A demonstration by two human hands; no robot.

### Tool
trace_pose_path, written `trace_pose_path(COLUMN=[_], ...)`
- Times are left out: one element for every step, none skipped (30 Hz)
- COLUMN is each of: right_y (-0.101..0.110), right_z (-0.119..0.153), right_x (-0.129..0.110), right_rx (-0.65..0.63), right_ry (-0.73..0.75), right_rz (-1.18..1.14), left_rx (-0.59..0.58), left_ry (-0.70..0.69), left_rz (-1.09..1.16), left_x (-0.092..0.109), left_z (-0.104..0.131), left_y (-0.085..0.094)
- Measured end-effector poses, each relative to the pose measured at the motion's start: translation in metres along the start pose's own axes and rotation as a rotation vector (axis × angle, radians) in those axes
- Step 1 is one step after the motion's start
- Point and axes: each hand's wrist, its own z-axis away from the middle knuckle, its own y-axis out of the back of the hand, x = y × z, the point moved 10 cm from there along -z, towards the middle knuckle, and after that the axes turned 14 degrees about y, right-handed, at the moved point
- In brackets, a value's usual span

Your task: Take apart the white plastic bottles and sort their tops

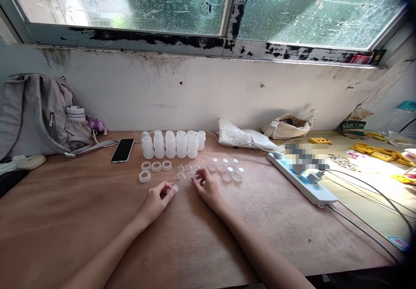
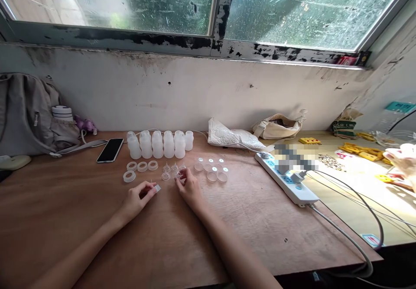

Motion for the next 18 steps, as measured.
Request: trace_pose_path(right_y=[0.000, 0.000, -0.001, -0.002, -0.005, -0.008, -0.012, -0.016, -0.020, -0.024, -0.026, -0.028, -0.029, -0.030, -0.030, -0.030, -0.029, -0.029], right_z=[0.001, 0.003, 0.004, 0.006, 0.008, 0.009, 0.011, 0.013, 0.014, 0.016, 0.017, 0.018, 0.018, 0.018, 0.018, 0.018, 0.018, 0.018], right_x=[-0.006, -0.013, -0.022, -0.032, -0.042, -0.052, -0.061, -0.068, -0.074, -0.078, -0.080, -0.082, -0.082, -0.082, -0.082, -0.081, -0.081, -0.080], right_rx=[0.019, 0.035, 0.046, 0.049, 0.042, 0.025, 0.000, -0.033, -0.065, -0.094, -0.118, -0.138, -0.154, -0.168, -0.181, -0.194, -0.200, -0.203], right_ry=[0.014, 0.039, 0.075, 0.116, 0.158, 0.199, 0.237, 0.268, 0.293, 0.310, 0.322, 0.329, 0.332, 0.329, 0.321, 0.307, 0.288, 0.262], right_rz=[-0.027, -0.047, -0.057, -0.059, -0.054, -0.047, -0.042, -0.038, -0.035, -0.035, -0.038, -0.044, -0.054, -0.068, -0.088, -0.114, -0.149, -0.194], left_rx=[-0.047, -0.091, -0.130, -0.158, -0.178, -0.191, -0.196, -0.200, -0.206, -0.213, -0.222, -0.231, -0.235, -0.234, -0.226, -0.217, -0.208, -0.198], left_ry=[0.102, 0.195, 0.271, 0.327, 0.366, 0.390, 0.405, 0.411, 0.411, 0.406, 0.395, 0.380, 0.363, 0.347, 0.331, 0.315, 0.300, 0.284], left_rz=[0.163, 0.332, 0.492, 0.631, 0.743, 0.826, 0.886, 0.925, 0.945, 0.950, 0.941, 0.923, 0.899, 0.874, 0.850, 0.825, 0.796, 0.764], left_x=[-0.007, -0.014, -0.019, -0.022, -0.024, -0.025, -0.026, -0.027, -0.027, -0.026, -0.025, -0.024, -0.023, -0.021, -0.020, -0.019, -0.018, -0.016], left_z=[-0.001, -0.001, -0.001, 0.001, 0.002, 0.002, 0.003, 0.004, 0.004, 0.005, 0.005, 0.006, 0.006, 0.006, 0.007, 0.007, 0.007, 0.008], left_y=[-0.002, -0.005, -0.009, -0.013, -0.016, -0.019, -0.021, -0.022, -0.024, -0.026, -0.028, -0.030, -0.032, -0.032, -0.032, -0.032, -0.031, -0.030])
